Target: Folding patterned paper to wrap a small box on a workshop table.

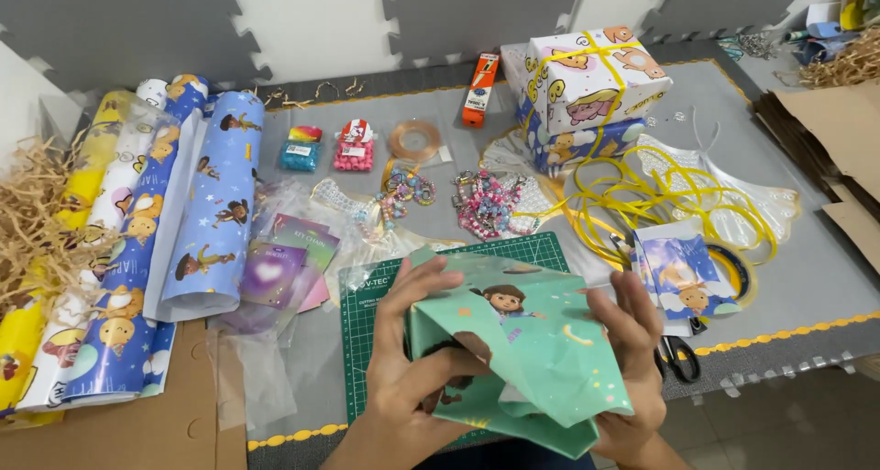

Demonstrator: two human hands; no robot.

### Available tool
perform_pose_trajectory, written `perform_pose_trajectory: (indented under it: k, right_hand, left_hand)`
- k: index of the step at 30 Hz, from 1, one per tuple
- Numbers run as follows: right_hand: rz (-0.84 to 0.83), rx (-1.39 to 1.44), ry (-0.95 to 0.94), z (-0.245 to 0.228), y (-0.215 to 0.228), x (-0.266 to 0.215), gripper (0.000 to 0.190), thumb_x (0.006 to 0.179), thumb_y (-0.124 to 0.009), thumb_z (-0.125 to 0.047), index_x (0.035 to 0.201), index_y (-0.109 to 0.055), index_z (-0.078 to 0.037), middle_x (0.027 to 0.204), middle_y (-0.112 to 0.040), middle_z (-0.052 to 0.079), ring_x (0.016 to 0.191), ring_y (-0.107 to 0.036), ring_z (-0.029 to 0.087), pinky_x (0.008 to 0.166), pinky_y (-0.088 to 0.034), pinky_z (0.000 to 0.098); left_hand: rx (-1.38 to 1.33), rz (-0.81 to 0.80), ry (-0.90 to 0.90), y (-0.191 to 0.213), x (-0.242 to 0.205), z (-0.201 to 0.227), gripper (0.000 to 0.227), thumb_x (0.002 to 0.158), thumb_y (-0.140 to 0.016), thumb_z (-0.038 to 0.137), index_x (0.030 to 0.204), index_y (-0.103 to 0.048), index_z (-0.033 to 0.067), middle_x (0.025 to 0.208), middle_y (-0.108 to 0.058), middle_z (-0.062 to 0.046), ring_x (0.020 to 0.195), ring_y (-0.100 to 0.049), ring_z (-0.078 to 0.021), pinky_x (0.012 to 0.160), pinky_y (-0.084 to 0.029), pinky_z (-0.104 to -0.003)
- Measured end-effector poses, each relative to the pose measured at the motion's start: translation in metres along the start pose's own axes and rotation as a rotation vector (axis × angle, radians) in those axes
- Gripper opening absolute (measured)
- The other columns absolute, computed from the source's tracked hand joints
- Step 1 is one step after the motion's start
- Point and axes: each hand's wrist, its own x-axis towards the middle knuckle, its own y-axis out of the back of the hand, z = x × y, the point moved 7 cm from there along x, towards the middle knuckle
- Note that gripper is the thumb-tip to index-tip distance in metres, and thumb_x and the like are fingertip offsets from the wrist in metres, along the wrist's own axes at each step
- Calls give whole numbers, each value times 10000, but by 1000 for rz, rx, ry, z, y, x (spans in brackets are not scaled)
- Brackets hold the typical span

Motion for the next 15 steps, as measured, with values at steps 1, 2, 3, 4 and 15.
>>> perform_pose_trajectory:
  k: [1, 2, 3, 4, 15]
  right_hand:
    - [-2, 2, 0, 2, 2, -3, 411, 946, -646, -465, 1136, -591, -105, 1555, -432, 178, 1581, -279, 481, 1334, -353, 703]
    - [12, 171, -296, 24, 3, -10, 401, 1005, -544, -426, 1293, -548, -146, 1637, -315, 123, 1607, -245, 419, 1295, -368, 655]
    - [30, 337, -592, 44, 1, -21, 437, 1066, -442, -388, 1449, -507, -188, 1719, -198, 67, 1632, -211, 356, 1256, -381, 608]
    - [30, 335, -591, 44, 1, -17, 437, 1066, -442, -388, 1449, -507, -188, 1719, -198, 67, 1632, -211, 356, 1256, -381, 608]
    - [-75, -8, -17, -18, 1, 18, 398, 983, -581, -450, 1162, -564, -95, 1529, -456, 227, 1582, -295, 513, 1296, -407, 658]
  left_hand:
    - [1, 1, 2, 2, 0, 0, 264, 857, -792, 417, 951, -742, 175, 1472, -455, -169, 1468, -451, -485, 1325, -220, -779]
    - [2, -39, -14, 0, 0, 1, 265, 893, -747, 429, 947, -753, 170, 1468, -448, -170, 1472, -436, -488, 1312, -200, -799]
    - [0, -80, -32, -1, 1, 2, 284, 928, -702, 442, 943, -764, 165, 1464, -440, -172, 1476, -421, -491, 1299, -179, -819]
    - [-2, -80, -33, -2, 2, 3, 284, 928, -702, 442, 943, -764, 165, 1464, -440, -172, 1476, -421, -491, 1299, -179, -819]
    - [23, -52, -51, -5, -5, 3, 258, 939, -697, 451, 954, -811, 220, 1422, -495, -128, 1413, -498, -420, 1289, -248, -754]
